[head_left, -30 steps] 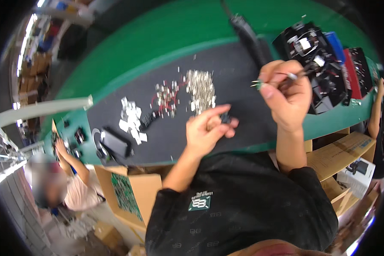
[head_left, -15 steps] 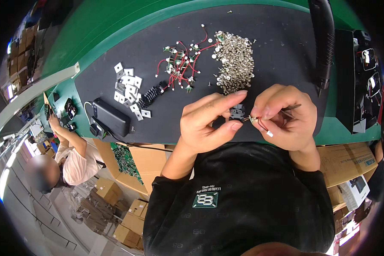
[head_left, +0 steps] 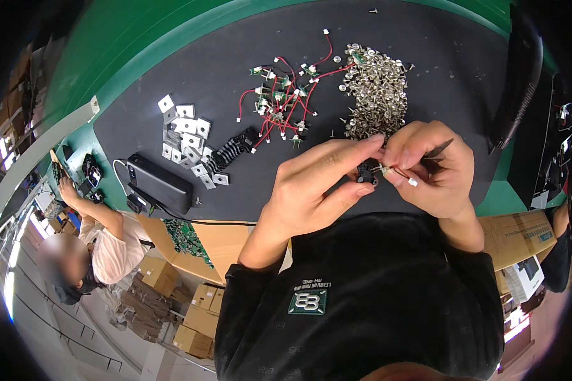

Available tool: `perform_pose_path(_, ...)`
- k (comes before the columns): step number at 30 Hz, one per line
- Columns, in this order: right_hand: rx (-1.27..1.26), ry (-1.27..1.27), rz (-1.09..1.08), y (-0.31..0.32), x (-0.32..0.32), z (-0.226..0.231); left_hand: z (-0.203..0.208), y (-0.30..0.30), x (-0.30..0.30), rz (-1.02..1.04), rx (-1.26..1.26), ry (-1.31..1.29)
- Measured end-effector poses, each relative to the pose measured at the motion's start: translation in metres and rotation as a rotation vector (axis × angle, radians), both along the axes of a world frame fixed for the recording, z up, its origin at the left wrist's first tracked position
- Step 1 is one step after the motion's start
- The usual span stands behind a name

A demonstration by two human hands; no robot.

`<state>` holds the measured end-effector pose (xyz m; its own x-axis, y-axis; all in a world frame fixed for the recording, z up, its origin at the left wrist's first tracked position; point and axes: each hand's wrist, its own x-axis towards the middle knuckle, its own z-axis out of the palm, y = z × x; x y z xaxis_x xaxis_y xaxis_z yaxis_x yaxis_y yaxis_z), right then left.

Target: Assembling small electronic components and connecting wires at a factory workbench.

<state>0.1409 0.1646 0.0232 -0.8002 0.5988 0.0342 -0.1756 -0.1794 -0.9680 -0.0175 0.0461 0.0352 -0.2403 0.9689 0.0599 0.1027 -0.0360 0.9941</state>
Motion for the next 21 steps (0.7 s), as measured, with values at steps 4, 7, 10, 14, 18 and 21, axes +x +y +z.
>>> perform_pose_path(4, 0.008, 0.016, 0.007, 0.002, -0.002, -0.004, -0.002, -0.001, -0.004, -0.072, -0.027, 0.048)
perform_pose_path(7, -0.017, -0.009, -0.026, 0.0, 0.0, -0.003, -0.002, 0.002, -0.004, -0.084, 0.026, 0.074)
perform_pose_path(10, 0.048, -0.03, -0.017, 0.001, -0.002, -0.002, -0.002, 0.0, -0.003, -0.069, 0.03, 0.113)
perform_pose_path(14, 0.128, -0.031, -0.042, 0.0, 0.0, -0.001, -0.002, 0.0, -0.001, -0.073, 0.035, 0.151)
perform_pose_path(18, 0.115, -0.04, -0.026, 0.001, 0.001, 0.004, 0.001, -0.001, 0.0, -0.079, 0.024, 0.178)
perform_pose_path(21, 0.16, -0.054, 0.028, 0.004, 0.003, 0.008, 0.0, -0.003, 0.001, -0.068, 0.039, 0.179)
